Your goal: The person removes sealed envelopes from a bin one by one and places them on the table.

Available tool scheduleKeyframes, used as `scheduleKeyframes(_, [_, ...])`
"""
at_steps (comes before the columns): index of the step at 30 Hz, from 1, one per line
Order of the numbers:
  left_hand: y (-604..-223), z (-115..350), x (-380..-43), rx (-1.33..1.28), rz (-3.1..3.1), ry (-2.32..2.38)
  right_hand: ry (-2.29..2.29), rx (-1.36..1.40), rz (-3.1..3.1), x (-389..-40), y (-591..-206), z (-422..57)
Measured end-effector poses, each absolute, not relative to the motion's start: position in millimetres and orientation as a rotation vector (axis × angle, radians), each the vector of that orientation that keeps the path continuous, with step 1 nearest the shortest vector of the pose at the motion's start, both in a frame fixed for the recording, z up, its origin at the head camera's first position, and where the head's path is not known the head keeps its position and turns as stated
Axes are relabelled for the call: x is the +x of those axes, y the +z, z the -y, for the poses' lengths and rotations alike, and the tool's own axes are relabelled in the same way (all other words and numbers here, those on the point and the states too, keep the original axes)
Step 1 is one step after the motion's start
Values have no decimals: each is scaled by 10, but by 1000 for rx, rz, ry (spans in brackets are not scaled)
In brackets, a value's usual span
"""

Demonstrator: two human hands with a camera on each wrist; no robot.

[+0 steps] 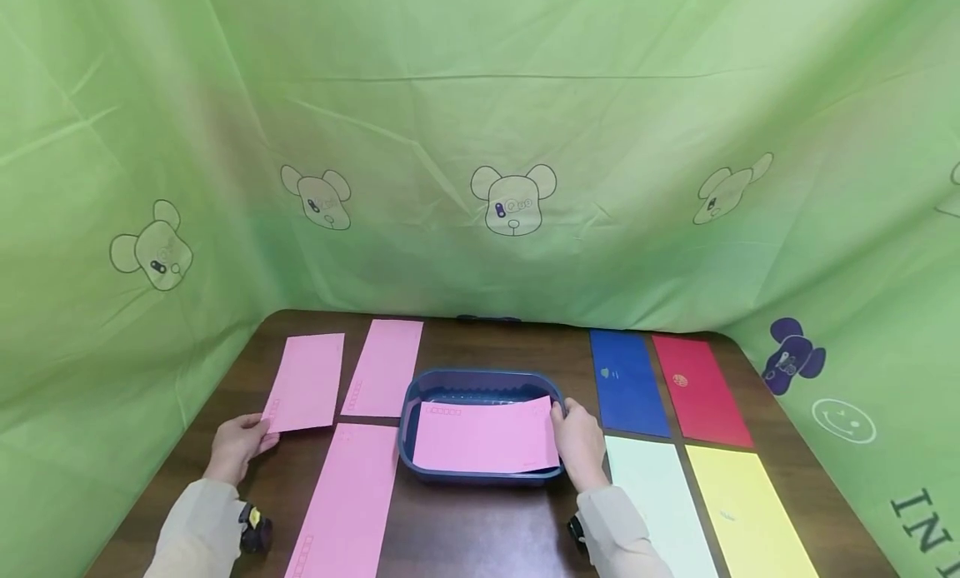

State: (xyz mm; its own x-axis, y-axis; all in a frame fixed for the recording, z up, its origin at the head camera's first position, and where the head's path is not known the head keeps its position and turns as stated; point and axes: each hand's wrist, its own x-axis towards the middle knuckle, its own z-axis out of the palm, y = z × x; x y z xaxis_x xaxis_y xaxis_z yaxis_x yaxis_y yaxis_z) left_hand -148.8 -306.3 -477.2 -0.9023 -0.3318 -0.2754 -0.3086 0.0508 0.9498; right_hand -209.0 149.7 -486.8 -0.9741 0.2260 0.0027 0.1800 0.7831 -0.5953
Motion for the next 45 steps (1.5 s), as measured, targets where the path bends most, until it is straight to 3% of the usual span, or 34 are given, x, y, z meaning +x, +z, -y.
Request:
scheduleKeyframes(15, [-4934, 3040, -1593, 813, 2553, -1153, 953, -337, 2876, -2088, -4861, -1466])
scheduleKeyframes(45, [-5025, 2775, -1823, 789, 2854, -901, 940, -355, 2876, -2090, -4883, -1478])
